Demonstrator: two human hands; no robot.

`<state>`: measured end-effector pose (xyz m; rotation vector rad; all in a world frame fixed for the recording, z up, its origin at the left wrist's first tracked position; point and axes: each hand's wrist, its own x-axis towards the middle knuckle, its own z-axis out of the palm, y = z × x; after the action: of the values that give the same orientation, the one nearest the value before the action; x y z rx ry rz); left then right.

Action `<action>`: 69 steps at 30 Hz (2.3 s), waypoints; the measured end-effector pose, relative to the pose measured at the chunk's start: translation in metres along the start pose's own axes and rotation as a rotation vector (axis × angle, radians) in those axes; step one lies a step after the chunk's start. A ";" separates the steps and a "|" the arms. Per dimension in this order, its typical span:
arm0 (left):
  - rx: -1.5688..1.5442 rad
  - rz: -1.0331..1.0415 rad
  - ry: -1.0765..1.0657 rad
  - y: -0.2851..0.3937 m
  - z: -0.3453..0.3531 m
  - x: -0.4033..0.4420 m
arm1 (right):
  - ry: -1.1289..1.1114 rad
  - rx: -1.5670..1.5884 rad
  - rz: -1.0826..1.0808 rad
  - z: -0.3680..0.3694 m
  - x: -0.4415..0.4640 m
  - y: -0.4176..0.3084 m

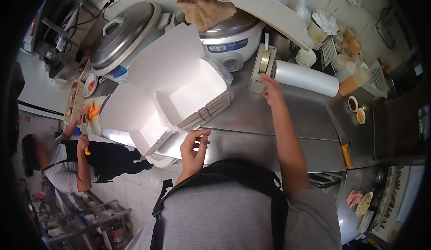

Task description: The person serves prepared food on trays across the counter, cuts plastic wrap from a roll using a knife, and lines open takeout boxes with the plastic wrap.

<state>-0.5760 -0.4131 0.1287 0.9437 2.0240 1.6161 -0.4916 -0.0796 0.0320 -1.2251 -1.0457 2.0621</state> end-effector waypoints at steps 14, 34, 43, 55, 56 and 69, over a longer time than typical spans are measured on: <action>-0.053 -0.119 -0.008 -0.015 0.001 -0.004 | 0.083 0.236 -0.285 0.027 -0.030 0.040; -0.011 0.037 -0.110 0.037 -0.003 0.024 | -0.424 -0.252 -0.424 0.045 -0.152 -0.002; -0.168 0.170 -0.049 0.050 -0.009 0.060 | -0.667 -0.273 -0.566 0.084 -0.194 -0.013; -0.406 -0.152 0.001 0.046 -0.039 0.051 | -0.805 -0.071 -0.213 0.109 -0.171 0.008; -0.393 -0.153 0.000 0.046 -0.040 0.051 | -0.803 -0.030 -0.179 0.109 -0.167 0.013; -0.318 -0.112 0.056 0.041 -0.032 0.044 | -0.621 0.081 -0.125 0.124 -0.181 0.021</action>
<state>-0.6170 -0.3999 0.1811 0.6653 1.7483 1.8470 -0.5202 -0.2695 0.1393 -0.4568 -1.2433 2.4131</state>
